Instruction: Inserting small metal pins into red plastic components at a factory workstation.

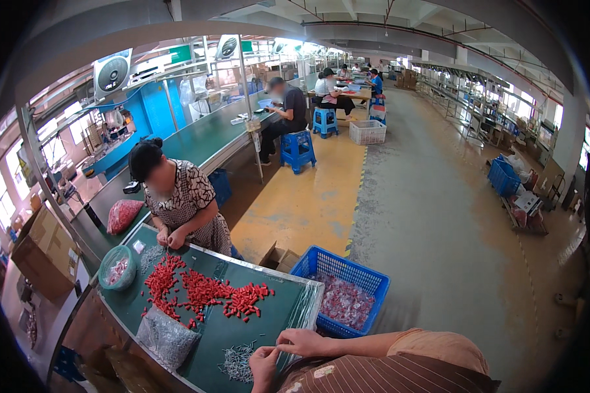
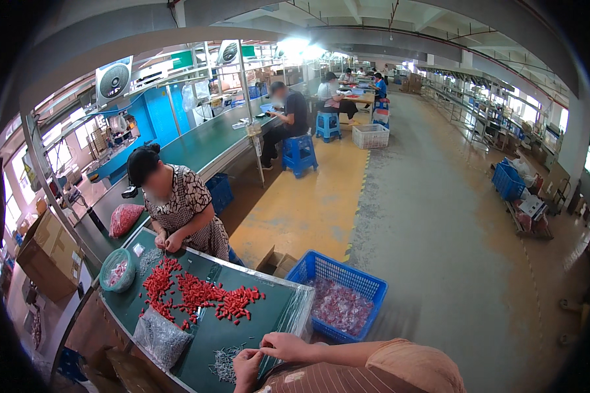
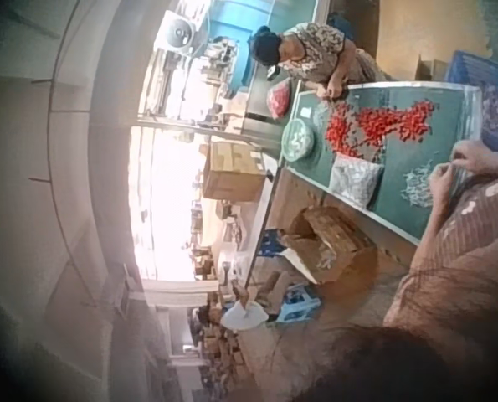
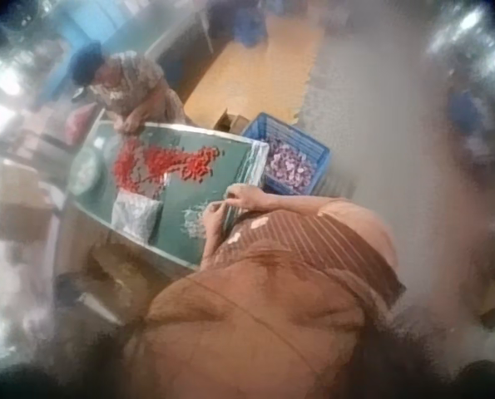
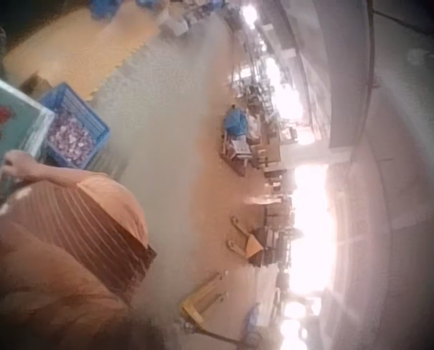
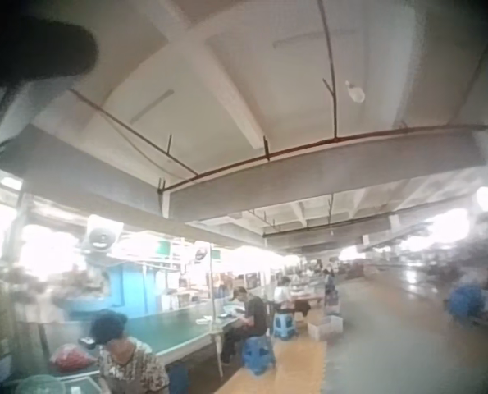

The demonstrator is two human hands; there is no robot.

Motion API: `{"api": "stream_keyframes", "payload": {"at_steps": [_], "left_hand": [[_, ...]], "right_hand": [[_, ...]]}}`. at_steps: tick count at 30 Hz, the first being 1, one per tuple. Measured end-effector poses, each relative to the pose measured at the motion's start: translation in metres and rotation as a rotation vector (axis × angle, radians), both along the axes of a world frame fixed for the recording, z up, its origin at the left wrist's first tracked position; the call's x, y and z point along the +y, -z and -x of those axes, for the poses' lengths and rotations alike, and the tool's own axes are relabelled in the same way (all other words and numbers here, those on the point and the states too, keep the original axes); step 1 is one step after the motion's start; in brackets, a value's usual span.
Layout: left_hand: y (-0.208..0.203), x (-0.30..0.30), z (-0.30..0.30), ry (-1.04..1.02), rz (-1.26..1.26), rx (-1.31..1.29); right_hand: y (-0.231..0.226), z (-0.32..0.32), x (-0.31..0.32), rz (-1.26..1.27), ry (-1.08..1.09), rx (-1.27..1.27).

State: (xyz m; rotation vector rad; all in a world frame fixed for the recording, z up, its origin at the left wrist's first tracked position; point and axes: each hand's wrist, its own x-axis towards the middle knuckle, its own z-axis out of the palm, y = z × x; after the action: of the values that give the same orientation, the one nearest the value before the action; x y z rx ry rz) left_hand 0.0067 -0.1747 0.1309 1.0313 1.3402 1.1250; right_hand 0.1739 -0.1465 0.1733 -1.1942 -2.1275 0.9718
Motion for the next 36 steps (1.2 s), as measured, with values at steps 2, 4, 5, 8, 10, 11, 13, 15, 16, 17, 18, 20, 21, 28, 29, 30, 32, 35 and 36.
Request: {"api": "stream_keyframes", "payload": {"at_steps": [2, 4, 5, 8, 10, 11, 13, 15, 16, 17, 18, 20, 21, 28, 29, 30, 32, 35, 36], "left_hand": [[0.003, -0.001, -0.002, 0.012, -0.013, 0.051], [0.001, -0.002, -0.002, 0.023, -0.027, 0.105], [-0.006, -0.003, -0.002, 0.041, -0.004, 0.105], [0.000, 0.001, 0.002, 0.051, 0.021, 0.031], [0.008, 0.000, 0.005, 0.047, 0.026, -0.042], [0.011, -0.002, 0.006, 0.010, 0.021, -0.104], [0.016, -0.003, 0.005, -0.027, 0.022, -0.172], [0.019, -0.003, 0.002, -0.101, -0.080, -0.179], [0.017, -0.004, 0.003, -0.122, -0.110, -0.132], [0.014, -0.006, 0.002, -0.121, -0.104, -0.134], [0.011, -0.007, 0.001, -0.152, -0.100, -0.068], [0.012, -0.009, 0.004, -0.192, -0.119, -0.059], [0.015, -0.009, 0.007, -0.186, -0.114, -0.054], [0.079, -0.015, 0.023, -0.126, 0.053, -0.023], [0.031, -0.014, 0.015, -0.138, 0.078, 0.035], [0.019, -0.013, 0.015, -0.165, 0.071, 0.035], [0.020, -0.006, 0.020, -0.130, 0.050, 0.043], [0.028, -0.004, 0.026, -0.228, 0.033, -0.107], [0.026, -0.008, 0.038, -0.287, 0.078, -0.110]], "right_hand": [[0.013, 0.004, 0.005, 0.187, 0.031, 0.030], [0.021, 0.004, 0.009, 0.198, 0.011, 0.014], [0.022, 0.004, 0.011, 0.207, -0.004, 0.002], [0.022, 0.008, 0.019, 0.264, -0.043, 0.071], [0.018, 0.013, 0.022, 0.251, -0.071, 0.027], [0.016, 0.016, 0.023, 0.239, -0.093, -0.012], [0.010, 0.023, 0.020, 0.208, -0.068, -0.051], [0.009, 0.026, 0.019, 0.178, -0.037, -0.091], [0.010, 0.030, 0.017, 0.154, -0.020, -0.079], [0.011, 0.030, 0.016, 0.128, -0.001, -0.067], [0.015, 0.027, 0.017, 0.133, 0.002, -0.068], [0.020, 0.026, 0.020, 0.222, 0.073, -0.123], [0.023, 0.029, 0.015, 0.228, 0.078, -0.117], [0.027, 0.039, 0.004, 0.109, -0.111, 0.037], [0.030, 0.041, 0.004, 0.090, -0.150, 0.077], [0.032, 0.043, 0.006, 0.062, -0.162, 0.094], [0.012, 0.043, 0.015, 0.019, -0.193, 0.086], [0.009, 0.041, 0.025, 0.085, -0.231, 0.076], [0.016, 0.040, 0.032, 0.129, -0.232, 0.052]]}}
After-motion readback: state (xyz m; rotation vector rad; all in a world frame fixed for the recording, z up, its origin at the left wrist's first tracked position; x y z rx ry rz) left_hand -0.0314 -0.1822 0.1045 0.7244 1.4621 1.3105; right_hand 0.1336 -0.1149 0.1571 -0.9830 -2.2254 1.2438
